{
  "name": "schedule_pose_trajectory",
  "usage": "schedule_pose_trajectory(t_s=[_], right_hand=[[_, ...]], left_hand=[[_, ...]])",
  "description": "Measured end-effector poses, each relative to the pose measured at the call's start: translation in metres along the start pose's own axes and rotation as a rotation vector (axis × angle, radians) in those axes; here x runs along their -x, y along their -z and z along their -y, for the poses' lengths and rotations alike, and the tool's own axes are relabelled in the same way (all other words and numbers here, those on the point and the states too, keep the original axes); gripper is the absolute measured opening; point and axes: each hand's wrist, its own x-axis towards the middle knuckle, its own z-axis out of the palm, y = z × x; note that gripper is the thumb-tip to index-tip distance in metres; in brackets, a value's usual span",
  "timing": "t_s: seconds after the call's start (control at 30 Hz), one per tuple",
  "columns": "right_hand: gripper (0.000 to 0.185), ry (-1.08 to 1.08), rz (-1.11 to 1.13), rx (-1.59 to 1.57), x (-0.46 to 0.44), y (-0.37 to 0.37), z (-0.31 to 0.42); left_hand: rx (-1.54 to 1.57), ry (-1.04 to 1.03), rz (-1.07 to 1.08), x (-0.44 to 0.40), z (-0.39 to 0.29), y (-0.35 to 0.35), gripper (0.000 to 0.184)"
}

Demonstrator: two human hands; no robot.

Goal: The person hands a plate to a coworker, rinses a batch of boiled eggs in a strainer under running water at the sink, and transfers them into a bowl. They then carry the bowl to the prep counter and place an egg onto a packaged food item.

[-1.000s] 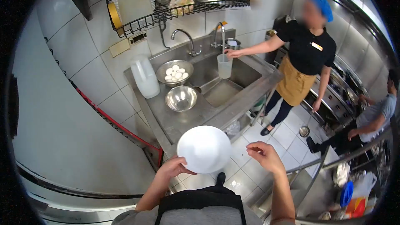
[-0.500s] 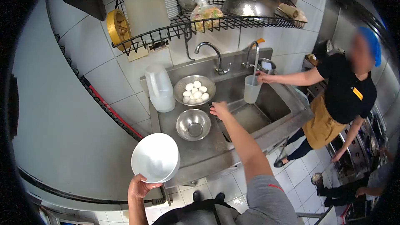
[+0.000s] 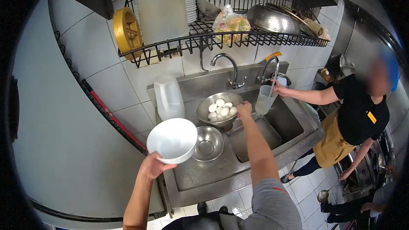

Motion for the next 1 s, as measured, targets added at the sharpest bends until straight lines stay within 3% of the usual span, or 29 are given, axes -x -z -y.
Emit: schedule_pose_trajectory(t_s=[0.13,0.23,0.27,0.33,0.4,0.53,0.7,0.83,0.9,0.97,1.0], right_hand=[[0.032,0.086,-0.007,0.083,-0.020,0.053,0.006],[0.022,0.095,-0.023,0.039,-0.007,0.100,0.027],[0.020,0.155,-0.051,0.041,-0.006,0.113,0.032],[0.033,0.179,-0.131,0.092,0.014,0.131,0.061],[0.017,0.244,-0.120,0.169,0.008,0.156,0.071],[0.012,0.235,-0.045,0.146,0.027,0.171,0.108],[0.017,0.333,0.022,0.198,0.000,0.137,0.100],[0.024,0.357,0.005,0.351,0.002,0.081,0.107],[0.026,0.479,0.013,0.442,-0.010,0.058,0.100],[0.025,0.585,-0.016,0.617,0.011,0.036,0.116],[0.025,0.639,-0.029,0.704,0.022,0.025,0.126]], left_hand=[[-0.026,0.068,0.178,-0.074,-0.006,-0.032,0.064],[-0.102,0.053,0.151,-0.133,-0.003,-0.059,0.070],[-0.113,0.078,0.132,-0.158,0.000,-0.063,0.070],[-0.155,0.080,0.042,-0.199,0.009,-0.071,0.069],[-0.213,0.038,-0.101,-0.225,0.017,-0.079,0.069],[-0.232,0.030,-0.158,-0.264,0.030,-0.063,0.067],[-0.364,0.134,-0.186,-0.342,0.065,-0.002,0.054],[-0.758,0.031,-0.409,-0.290,0.052,-0.017,0.035],[-1.101,-0.095,-0.274,-0.302,0.059,0.006,0.037],[-1.152,-0.104,-0.185,-0.300,0.058,0.018,0.040],[-1.033,-0.055,-0.172,-0.298,0.056,0.023,0.041]])
